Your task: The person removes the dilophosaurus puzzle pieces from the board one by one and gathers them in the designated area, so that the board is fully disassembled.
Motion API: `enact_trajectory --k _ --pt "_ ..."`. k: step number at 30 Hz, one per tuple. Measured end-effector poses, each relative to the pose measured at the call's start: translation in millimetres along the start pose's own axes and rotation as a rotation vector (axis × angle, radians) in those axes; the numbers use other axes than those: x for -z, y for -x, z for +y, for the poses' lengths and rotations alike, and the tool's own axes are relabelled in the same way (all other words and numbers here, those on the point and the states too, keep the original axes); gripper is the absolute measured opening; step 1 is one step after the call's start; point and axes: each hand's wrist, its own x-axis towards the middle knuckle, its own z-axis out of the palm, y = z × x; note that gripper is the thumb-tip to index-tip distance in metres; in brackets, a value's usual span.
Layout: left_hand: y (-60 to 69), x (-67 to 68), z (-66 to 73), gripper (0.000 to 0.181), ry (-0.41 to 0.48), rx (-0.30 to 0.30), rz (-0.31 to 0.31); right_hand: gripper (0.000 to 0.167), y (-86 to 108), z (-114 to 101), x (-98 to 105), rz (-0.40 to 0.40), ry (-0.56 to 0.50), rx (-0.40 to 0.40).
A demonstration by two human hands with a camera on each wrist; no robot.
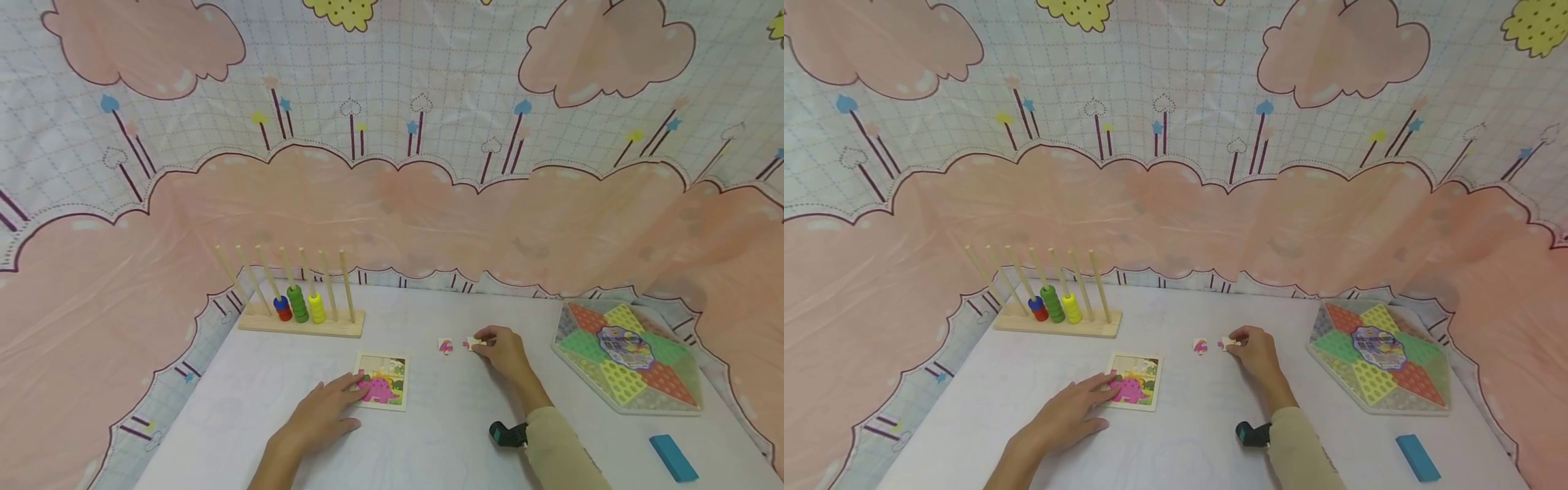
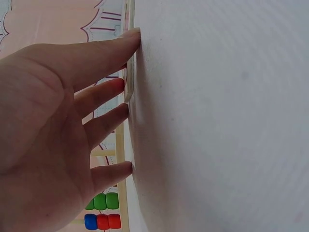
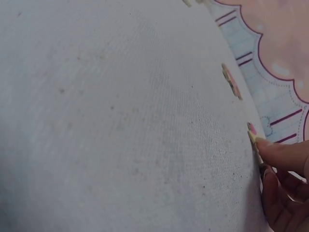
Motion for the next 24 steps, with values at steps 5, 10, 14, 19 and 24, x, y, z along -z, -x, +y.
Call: enact_trajectory --k 5,10,14,19,24 --pt "0.7 -0.4 -0.6 0.058 0.000 0.000 -0.003 0.019 1.6 -2.1 -1.5 -0.003 0.000 -0.022" --pt "1.0 -0.8 -1.6 0.058 -0.003 -0.017 0.006 0.019 1.0 -5.9 -0.2 0.000 0.014 -0.038" --pt "1.2 -0.7 -1.2 0.057 -0.012 -0.028 0.023 0.020 1.5 -9.2 1.7 -0.004 0.021 -0.057" --pt "0.7 -0.4 -1.2 0.055 -0.002 -0.027 0.027 0.020 2.3 -10.1 3.2 -0.003 0.061 -0.078" --pt "0.6 -0.4 -1.5 0.055 -0.003 -0.019 0.017 0.022 3.1 -8.1 2.8 0.004 0.082 -0.083"
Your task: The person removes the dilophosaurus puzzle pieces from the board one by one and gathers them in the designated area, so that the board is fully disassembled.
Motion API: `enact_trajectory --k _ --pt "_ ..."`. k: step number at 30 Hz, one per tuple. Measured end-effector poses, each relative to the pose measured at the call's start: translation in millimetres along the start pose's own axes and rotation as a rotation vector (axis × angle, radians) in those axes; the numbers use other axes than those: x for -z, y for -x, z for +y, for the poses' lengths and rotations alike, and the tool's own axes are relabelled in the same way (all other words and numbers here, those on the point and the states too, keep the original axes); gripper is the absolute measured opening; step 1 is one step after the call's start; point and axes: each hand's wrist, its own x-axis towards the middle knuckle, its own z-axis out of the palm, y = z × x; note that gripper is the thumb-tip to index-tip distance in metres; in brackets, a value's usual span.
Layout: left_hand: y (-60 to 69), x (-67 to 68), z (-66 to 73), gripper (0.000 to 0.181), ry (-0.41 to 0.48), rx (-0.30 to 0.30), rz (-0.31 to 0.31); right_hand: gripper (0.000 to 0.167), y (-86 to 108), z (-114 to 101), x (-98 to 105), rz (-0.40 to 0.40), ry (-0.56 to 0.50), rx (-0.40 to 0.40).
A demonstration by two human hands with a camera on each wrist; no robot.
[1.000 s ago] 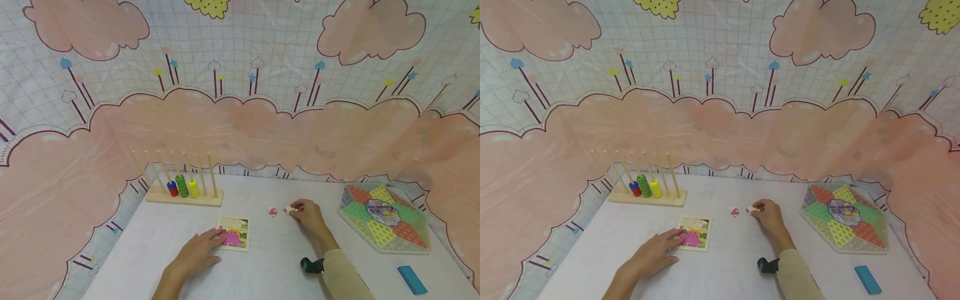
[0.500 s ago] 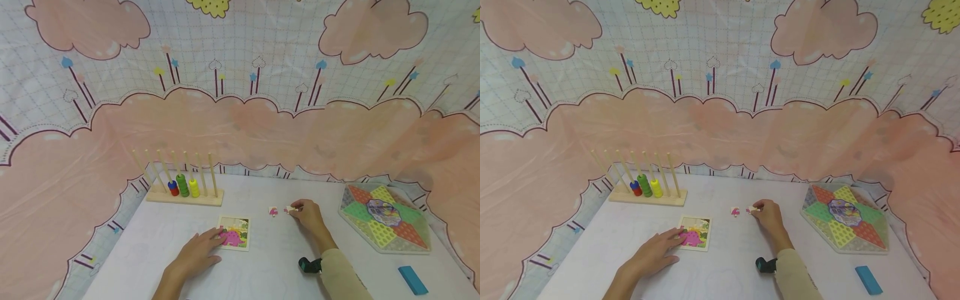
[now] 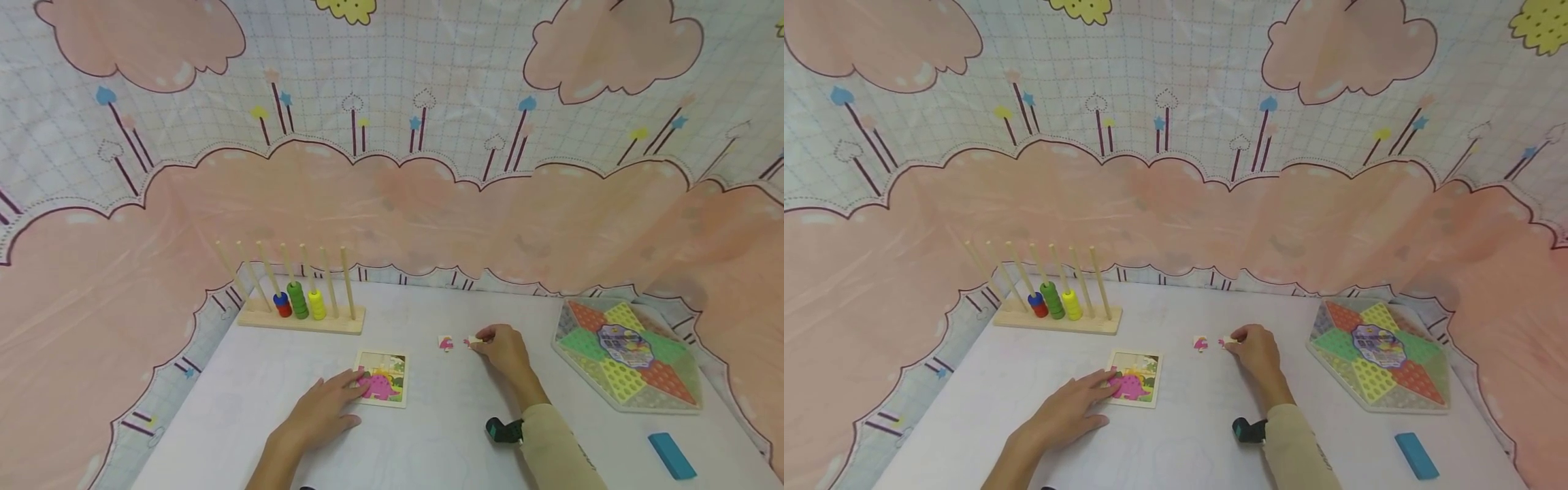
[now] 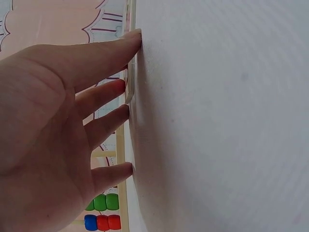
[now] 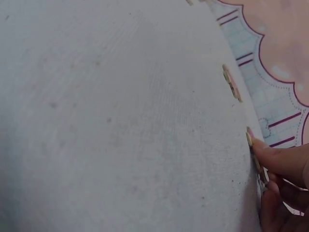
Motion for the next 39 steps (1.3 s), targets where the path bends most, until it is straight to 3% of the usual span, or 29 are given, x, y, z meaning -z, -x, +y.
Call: enact_trajectory --k 39 --pt "-3.2 -2.2 -0.7 0.049 -0.013 0.020 -0.008 0.023 0.7 5.2 -4.8 0.018 -0.016 0.009"
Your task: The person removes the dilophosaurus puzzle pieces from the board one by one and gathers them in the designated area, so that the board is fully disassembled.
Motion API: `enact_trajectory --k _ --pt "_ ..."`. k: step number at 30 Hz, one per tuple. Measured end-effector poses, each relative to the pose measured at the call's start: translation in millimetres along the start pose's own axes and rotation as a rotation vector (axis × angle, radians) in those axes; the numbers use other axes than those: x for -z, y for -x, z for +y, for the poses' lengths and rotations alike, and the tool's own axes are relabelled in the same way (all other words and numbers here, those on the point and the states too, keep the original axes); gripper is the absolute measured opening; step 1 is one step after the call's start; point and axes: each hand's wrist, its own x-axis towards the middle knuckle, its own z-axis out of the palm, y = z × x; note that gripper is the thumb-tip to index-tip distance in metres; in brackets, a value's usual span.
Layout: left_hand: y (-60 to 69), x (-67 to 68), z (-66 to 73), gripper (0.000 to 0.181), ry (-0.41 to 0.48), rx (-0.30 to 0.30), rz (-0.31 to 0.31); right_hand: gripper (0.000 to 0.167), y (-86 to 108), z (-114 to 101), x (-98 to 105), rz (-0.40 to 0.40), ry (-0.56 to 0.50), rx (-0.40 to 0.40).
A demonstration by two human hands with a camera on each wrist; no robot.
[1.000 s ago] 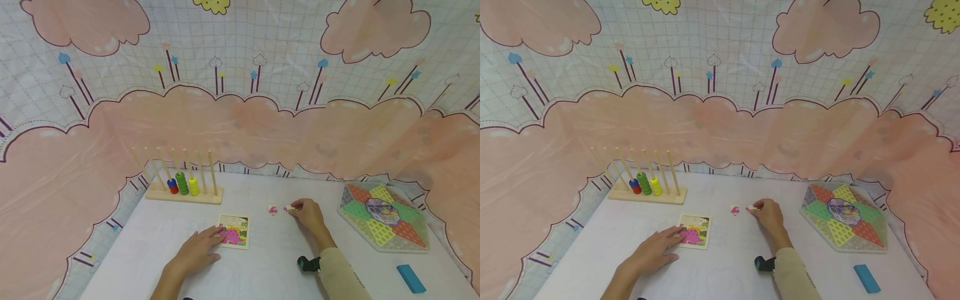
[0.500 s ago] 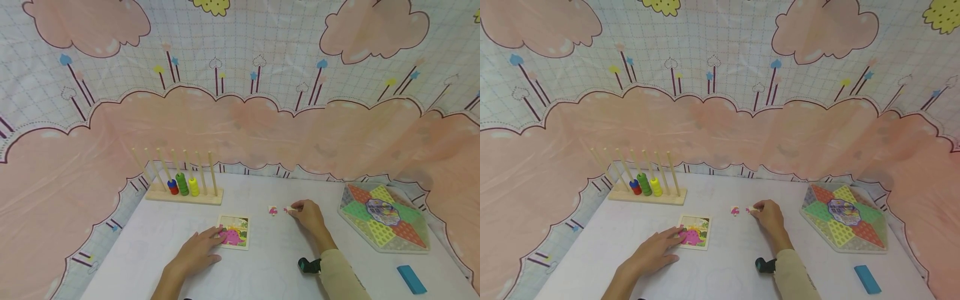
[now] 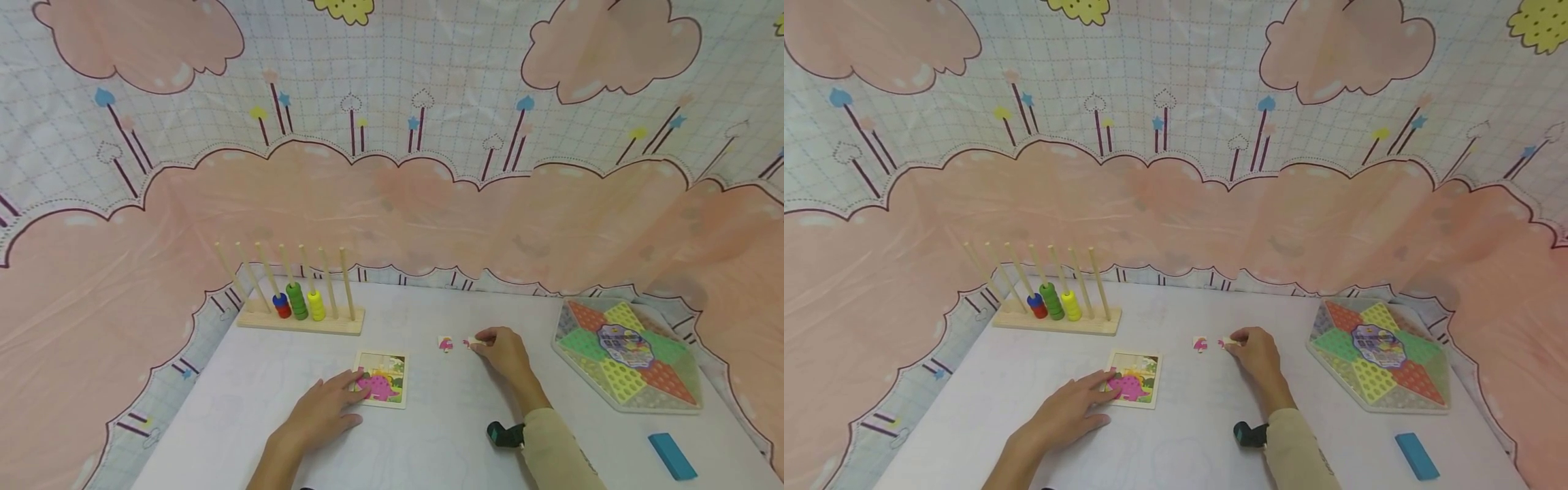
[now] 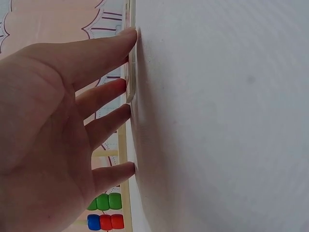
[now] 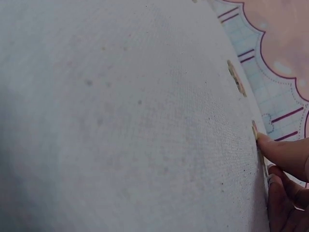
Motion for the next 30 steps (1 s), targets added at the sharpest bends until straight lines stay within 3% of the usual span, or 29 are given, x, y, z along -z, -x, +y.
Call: enact_trajectory --k 16,23,30 --pt "2.2 2.2 1.7 0.048 0.025 -0.007 0.012 0.026 -1.6 -1.6 8.4 -0.095 -0.076 -0.026" --pt "1.3 1.8 1.5 0.048 0.025 -0.001 0.009 0.029 -1.5 -1.7 11.0 -0.069 -0.069 0.001" --pt "0.2 2.4 2.0 0.047 0.027 0.008 0.013 0.031 -2.7 -21.5 12.0 -0.059 -0.069 0.052"
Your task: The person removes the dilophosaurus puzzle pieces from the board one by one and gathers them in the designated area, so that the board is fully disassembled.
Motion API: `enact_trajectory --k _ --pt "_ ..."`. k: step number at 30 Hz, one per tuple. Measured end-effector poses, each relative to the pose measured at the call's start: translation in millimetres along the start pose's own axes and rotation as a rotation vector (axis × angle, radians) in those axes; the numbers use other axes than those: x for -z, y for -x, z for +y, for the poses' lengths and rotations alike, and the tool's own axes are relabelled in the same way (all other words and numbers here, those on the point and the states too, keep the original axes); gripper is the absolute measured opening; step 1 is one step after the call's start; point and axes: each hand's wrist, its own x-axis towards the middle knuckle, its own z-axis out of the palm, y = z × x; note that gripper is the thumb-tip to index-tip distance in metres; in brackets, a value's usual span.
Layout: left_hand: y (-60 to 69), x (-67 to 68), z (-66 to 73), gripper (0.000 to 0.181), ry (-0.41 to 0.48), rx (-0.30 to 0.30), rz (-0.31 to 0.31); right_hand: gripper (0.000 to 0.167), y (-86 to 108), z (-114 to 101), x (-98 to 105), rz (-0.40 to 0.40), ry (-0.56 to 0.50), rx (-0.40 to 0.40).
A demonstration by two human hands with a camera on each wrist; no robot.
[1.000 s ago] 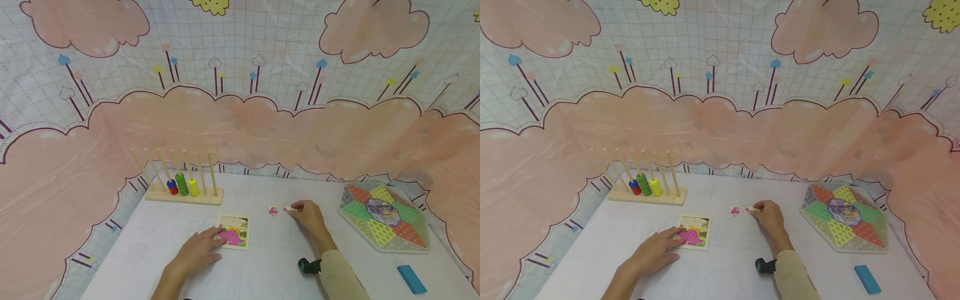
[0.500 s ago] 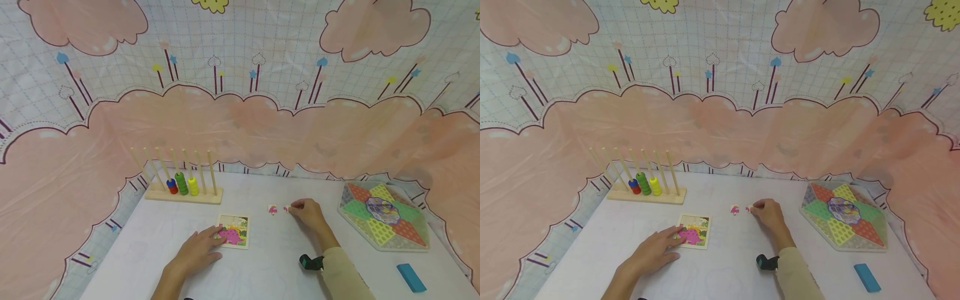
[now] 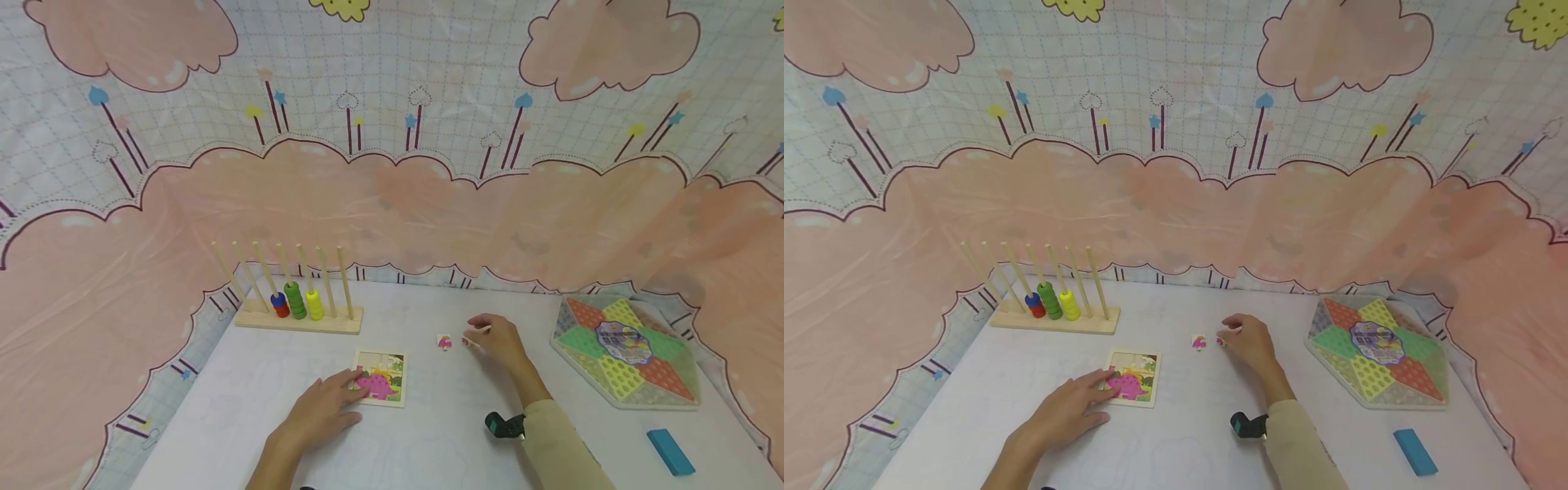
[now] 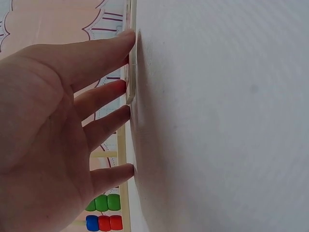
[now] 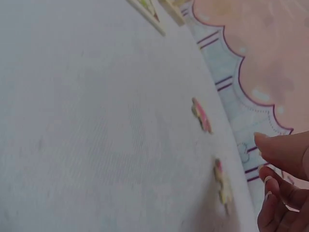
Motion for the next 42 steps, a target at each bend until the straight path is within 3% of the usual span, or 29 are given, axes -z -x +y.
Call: enact_trajectory --k 14,25,35,42 --pt "-1.1 0.3 -0.1 0.046 -0.003 0.002 0.005 0.033 7.8 -47.5 -22.1 -0.037 -0.019 0.110" --pt "-0.3 -0.6 -0.7 0.046 -0.022 -0.019 0.015 0.033 20.9 -75.3 -50.2 -0.169 -0.012 0.252" --pt "0.2 -3.5 -2.0 0.044 -0.033 -0.036 0.026 0.022 28.8 -76.8 -77.7 -0.277 0.060 0.350" --pt "1.7 -1.5 -0.2 0.044 -0.026 -0.044 0.045 0.018 34.2 -73.9 -90.7 -0.295 0.113 0.317"
